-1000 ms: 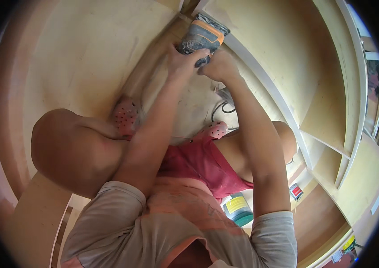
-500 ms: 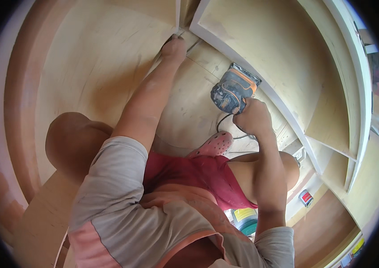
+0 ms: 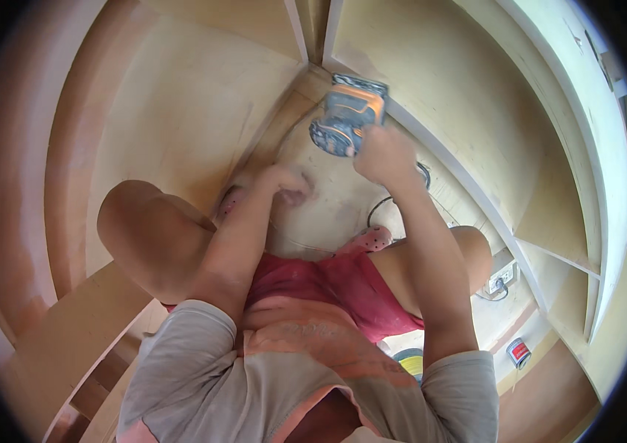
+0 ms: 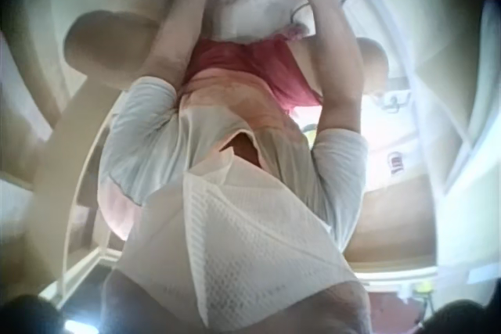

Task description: The person uses an electric sander and a sanding block to smooth the inner surfaces of a wooden shelving unit, alternating between the tools and wiping the dust away by hand.

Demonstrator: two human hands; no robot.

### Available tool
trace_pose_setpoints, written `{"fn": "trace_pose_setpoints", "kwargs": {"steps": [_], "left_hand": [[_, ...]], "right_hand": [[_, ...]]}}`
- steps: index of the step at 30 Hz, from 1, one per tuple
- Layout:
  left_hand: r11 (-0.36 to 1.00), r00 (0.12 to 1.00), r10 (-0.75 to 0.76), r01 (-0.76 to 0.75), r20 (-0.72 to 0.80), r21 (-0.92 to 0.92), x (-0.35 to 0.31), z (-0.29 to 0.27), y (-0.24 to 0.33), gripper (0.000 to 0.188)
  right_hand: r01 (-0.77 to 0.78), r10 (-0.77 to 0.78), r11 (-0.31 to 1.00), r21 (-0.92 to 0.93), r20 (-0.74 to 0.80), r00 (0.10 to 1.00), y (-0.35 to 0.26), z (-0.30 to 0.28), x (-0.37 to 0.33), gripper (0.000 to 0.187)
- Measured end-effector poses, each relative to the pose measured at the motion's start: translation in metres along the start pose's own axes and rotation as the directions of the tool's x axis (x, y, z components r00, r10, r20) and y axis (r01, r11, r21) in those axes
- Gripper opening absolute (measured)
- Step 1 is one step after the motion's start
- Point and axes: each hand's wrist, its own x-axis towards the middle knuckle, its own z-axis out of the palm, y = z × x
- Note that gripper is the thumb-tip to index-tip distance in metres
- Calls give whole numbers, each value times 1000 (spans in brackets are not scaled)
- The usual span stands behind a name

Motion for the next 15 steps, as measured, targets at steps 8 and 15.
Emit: {"fn": "trace_pose_setpoints", "kwargs": {"steps": [8,15], "left_hand": [[101,740,397,-624,-544,-775,-10,-25,62,43],[-31,613,412,-730,-674,-683,9,-54,57,30]], "right_hand": [[-62,61,996,59,19,998,-34,42,66,23],[-157,156,987,-18,-68,986,-68,67,87,25]]}}
